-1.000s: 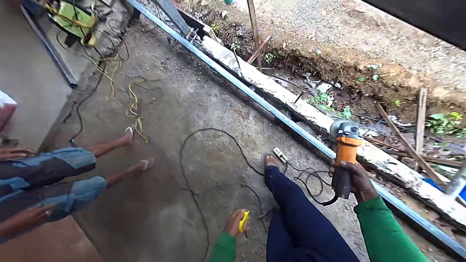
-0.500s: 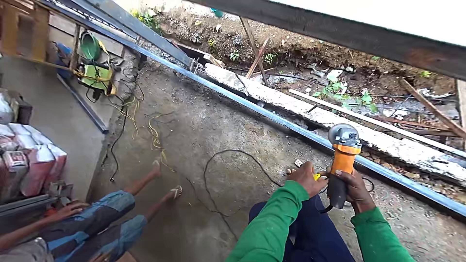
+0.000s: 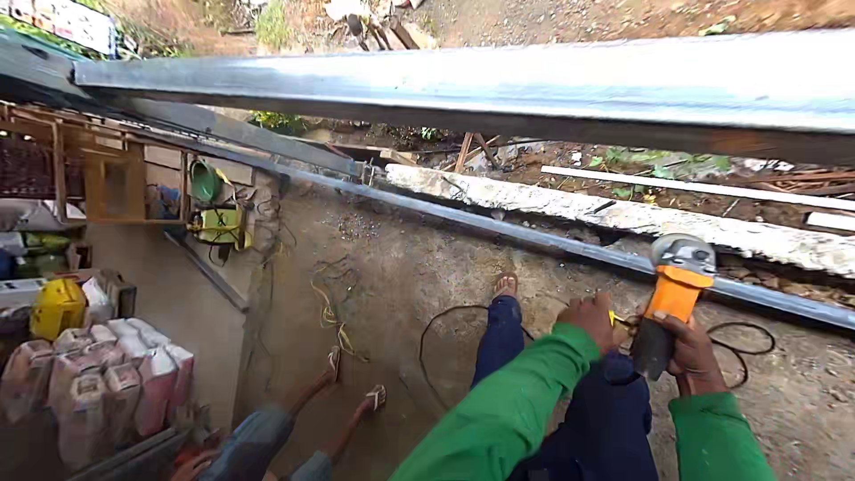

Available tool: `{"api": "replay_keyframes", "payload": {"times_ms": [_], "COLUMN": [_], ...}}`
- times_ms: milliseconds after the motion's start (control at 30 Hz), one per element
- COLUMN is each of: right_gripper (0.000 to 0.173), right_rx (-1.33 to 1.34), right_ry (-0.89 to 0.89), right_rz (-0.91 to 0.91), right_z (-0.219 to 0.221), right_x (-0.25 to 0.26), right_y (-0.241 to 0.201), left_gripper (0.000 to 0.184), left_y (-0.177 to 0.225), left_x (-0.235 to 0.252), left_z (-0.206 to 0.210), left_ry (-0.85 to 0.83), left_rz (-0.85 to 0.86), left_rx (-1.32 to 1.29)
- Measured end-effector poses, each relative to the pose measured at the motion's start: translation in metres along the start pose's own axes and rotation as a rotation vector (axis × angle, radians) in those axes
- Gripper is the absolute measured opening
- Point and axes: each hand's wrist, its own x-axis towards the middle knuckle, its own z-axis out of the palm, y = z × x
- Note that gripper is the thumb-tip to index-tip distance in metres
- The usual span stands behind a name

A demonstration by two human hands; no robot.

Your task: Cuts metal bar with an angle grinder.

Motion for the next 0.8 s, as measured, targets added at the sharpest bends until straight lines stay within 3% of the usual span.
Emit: {"api": "replay_keyframes", "payload": {"times_ms": [300, 433, 633, 800], "right_gripper": [0.052, 0.054, 0.044, 0.049], "right_rx": [0.131, 0.207, 0.282, 0.321], "right_ry": [0.034, -0.028, -0.033, 0.044], "right_rz": [-0.124, -0.185, -0.234, -0.265], "right_z": [0.010, 0.005, -0.019, -0.073], "right_x": [0.033, 0.054, 0.097, 0.145], "right_y": [0.033, 0.046, 0.069, 0.096], "left_gripper": [0.039, 0.031, 0.026, 0.025], "left_y": [-0.184, -0.235, -0.215, -0.144], "left_x": [-0.001, -0.006, 0.024, 0.061], "left_z": [-0.157, -0.199, -0.223, -0.249], "left_ry": [-0.063, 0.035, 0.177, 0.400], "left_rz": [-0.125, 0.026, 0.175, 0.090], "left_rx": [0.351, 0.493, 0.731, 0.985]}}
